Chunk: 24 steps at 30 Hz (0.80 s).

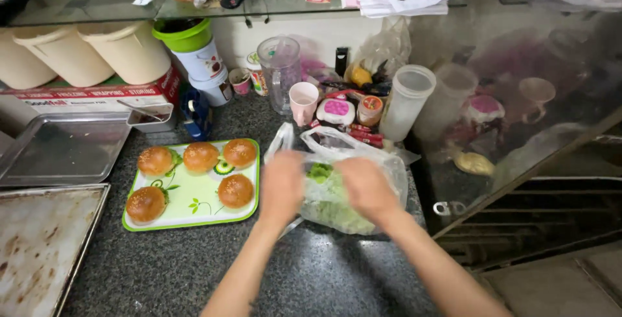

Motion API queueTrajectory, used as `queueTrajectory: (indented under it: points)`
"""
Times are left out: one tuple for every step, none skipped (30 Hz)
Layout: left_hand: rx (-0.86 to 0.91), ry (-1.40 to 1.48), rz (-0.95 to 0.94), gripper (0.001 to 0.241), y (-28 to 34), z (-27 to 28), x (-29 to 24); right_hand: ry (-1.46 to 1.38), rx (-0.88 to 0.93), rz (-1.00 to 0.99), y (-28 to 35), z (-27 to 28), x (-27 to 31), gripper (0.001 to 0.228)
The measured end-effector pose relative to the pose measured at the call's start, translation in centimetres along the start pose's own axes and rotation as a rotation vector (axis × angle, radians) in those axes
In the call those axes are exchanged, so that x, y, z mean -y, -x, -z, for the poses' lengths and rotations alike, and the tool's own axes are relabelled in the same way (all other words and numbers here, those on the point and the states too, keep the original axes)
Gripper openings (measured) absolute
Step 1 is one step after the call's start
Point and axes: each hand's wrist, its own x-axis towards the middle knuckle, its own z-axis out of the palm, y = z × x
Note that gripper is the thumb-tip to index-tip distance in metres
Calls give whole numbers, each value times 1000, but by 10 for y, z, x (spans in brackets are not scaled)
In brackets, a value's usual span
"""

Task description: Assembling burgers by cutting lettuce and placing it into buns on a baking tray.

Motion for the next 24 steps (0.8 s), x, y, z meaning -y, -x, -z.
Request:
queueTrajectory:
  points:
    - [4,0,5,29,7,-22,6,-4,4,-2,-6,-5,5,34]
    - [130,-109,-87,30,15,-44,11,108,162,103,-12,-10,10,27]
    - [252,-219,-180,31,20,-66,17,223,317,211,-19,-15,15,21]
    - [252,-219,-178,31,30,-73,17,221,319,213,-16,-15,15,21]
    - [280,-303,-130,25,35,-82,21,269,354,186,-16,-16,13,23]
    - [307,-387,-82,20,41,-90,24,318,390,159,-16,-17,12,25]
    - [309,-386,-81,20,37,-70,14,317,391,158,-12,-12,11,25]
    - [420,-240,-30,22,33,-50,5,331,436,127,-7,-7,10,24]
    - [530,-93,21,33,29,-31,-4,346,481,95,-3,-4,9,25]
    - [531,-92,22,33,28,-15,-12,344,481,95,10,0,6,25]
    - [627,-22,72,35,29,1,-21,461,485,15,25,3,5,20]
    - [722,50,123,38,30,17,-30,578,487,-64,39,6,4,15]
    - [725,53,129,38,38,15,-29,574,493,-63,49,11,6,15]
    - [777,35,190,37,46,12,-28,529,730,-383,58,17,8,30]
    - [828,16,247,37,53,9,-27,472,955,-712,67,22,10,45]
    - [831,18,249,37,57,10,-26,470,959,-713,71,26,13,45]
    - [845,-76,299,34,61,10,-26,363,889,-888,77,32,16,49]
    - [857,-170,348,52,65,9,-26,254,810,-1058,82,37,18,56]
    - [861,-168,345,52,70,6,-22,254,812,-1063,101,26,6,56]
    - [823,-158,365,77,75,3,-18,258,702,-1103,121,14,-6,54]
    - [791,-149,384,105,81,1,-15,258,595,-1146,143,3,-16,53]
    - [802,-148,380,105,55,27,-33,254,598,-1157,137,2,-16,53]
    - [887,-94,471,85,25,52,-50,257,630,-1190,127,2,-19,54]
    - [972,-41,562,68,-5,77,-66,260,663,-1223,118,2,-23,57]
